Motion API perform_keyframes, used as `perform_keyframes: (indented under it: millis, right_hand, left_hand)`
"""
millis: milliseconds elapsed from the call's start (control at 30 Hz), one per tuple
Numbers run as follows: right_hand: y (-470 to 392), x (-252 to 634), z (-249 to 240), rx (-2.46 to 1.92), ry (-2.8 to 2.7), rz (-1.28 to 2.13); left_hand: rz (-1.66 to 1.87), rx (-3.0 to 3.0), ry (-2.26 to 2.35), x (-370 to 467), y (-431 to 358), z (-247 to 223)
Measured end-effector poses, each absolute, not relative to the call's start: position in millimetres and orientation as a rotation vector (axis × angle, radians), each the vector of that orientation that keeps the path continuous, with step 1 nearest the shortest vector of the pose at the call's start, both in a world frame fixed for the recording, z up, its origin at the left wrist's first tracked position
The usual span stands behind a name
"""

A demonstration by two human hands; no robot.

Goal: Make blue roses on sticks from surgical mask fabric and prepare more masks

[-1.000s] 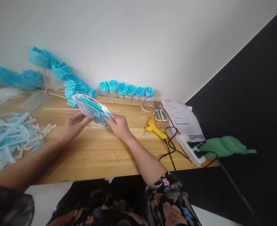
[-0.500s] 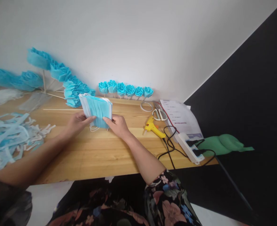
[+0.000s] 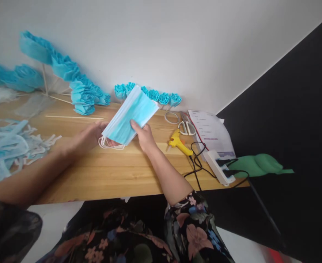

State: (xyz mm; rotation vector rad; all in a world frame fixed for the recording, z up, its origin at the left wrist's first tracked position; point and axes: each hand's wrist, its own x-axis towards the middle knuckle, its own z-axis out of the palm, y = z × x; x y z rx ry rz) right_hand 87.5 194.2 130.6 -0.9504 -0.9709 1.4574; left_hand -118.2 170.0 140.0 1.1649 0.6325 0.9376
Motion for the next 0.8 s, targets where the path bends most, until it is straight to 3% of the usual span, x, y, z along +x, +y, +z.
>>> perform_keyframes:
  millis: [367, 567, 800]
  right_hand:
    - [209, 92, 137, -0.854, -0.517, 1.536]
    - [206, 91, 140, -0.856, -0.485, 1.543]
    - [208, 92, 133, -0.858, -0.597, 1.515]
  left_hand:
    - [0.822, 1.436, 0.549, -122, 161, 148]
    - [0.65, 1.701, 0.621, -125, 158, 160]
    - [0.701, 1.654, 0.582, -126, 158, 157]
